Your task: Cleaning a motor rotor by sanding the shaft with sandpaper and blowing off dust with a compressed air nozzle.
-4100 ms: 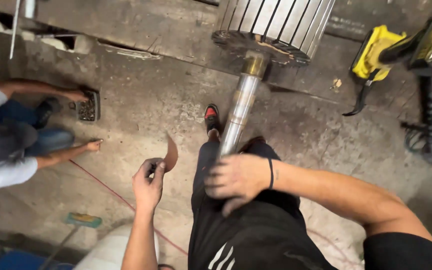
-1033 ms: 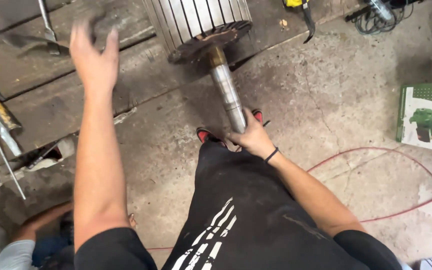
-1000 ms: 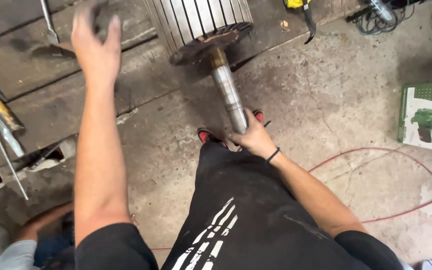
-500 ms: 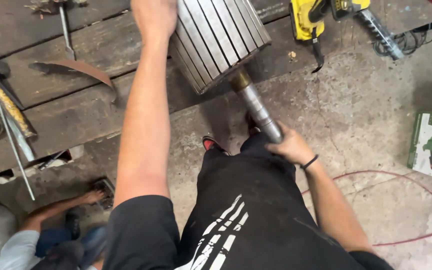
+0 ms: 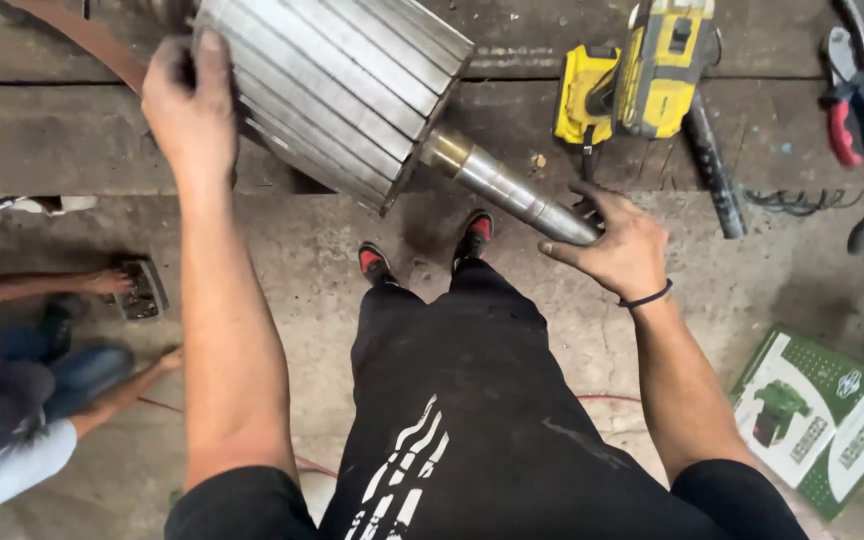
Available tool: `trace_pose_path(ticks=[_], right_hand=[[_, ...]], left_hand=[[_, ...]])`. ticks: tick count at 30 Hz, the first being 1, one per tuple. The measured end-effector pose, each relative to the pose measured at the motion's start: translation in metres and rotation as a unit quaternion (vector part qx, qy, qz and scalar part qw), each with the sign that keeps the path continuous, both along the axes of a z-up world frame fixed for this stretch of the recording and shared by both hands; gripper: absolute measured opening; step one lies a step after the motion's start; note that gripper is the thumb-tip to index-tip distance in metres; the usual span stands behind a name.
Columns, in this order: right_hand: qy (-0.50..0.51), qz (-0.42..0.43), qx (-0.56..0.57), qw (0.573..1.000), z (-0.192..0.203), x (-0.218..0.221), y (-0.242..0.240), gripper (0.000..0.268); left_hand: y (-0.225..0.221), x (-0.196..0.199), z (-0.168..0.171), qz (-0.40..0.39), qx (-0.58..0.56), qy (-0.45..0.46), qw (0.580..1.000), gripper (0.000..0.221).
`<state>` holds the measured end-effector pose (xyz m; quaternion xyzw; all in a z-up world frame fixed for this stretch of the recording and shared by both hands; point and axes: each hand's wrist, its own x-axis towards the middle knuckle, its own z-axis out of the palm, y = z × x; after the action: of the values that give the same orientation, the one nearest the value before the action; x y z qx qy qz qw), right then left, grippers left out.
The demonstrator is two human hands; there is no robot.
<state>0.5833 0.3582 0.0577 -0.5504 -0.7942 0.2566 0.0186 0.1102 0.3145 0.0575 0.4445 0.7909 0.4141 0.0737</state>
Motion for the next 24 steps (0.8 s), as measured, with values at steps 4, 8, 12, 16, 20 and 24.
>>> trace_pose_path(ticks=[4,8,12,16,20,24], right_hand=[[0.161,0.017,0.091,0.983,-0.039,0.037,0.026,0.05],[0.353,-0.056,0.126,0.925,-0.021,0.013,0.069,0.109],[0.393,-0.062,0.102,0.912,-0.087,0.002,0.113,0.056],[0.46,-0.058,0.12,0.878,-0.115,0.005,0.154,0.108],[0.457,-0.07,0.128,0.878,-0.136,0.001,0.191,0.058],[0.545,-0.186,0.12,0.809,-0.152,-0.027,0.248,0.042]], left_hand=[[-0.014,0.017,-0.006,0.086,-0.007,-0.038,0.995,0.054],[-0.013,0.026,-0.006,0.095,0.015,-0.022,0.995,0.06],[0.002,0.034,0.007,0.093,0.024,0.005,0.995,0.059],[0.007,0.03,0.001,0.082,0.021,0.026,0.996,0.06],[0.004,0.015,-0.016,0.08,0.015,0.024,0.996,0.038],[0.0,-0.009,-0.008,0.012,-0.054,-0.029,0.998,0.033]])
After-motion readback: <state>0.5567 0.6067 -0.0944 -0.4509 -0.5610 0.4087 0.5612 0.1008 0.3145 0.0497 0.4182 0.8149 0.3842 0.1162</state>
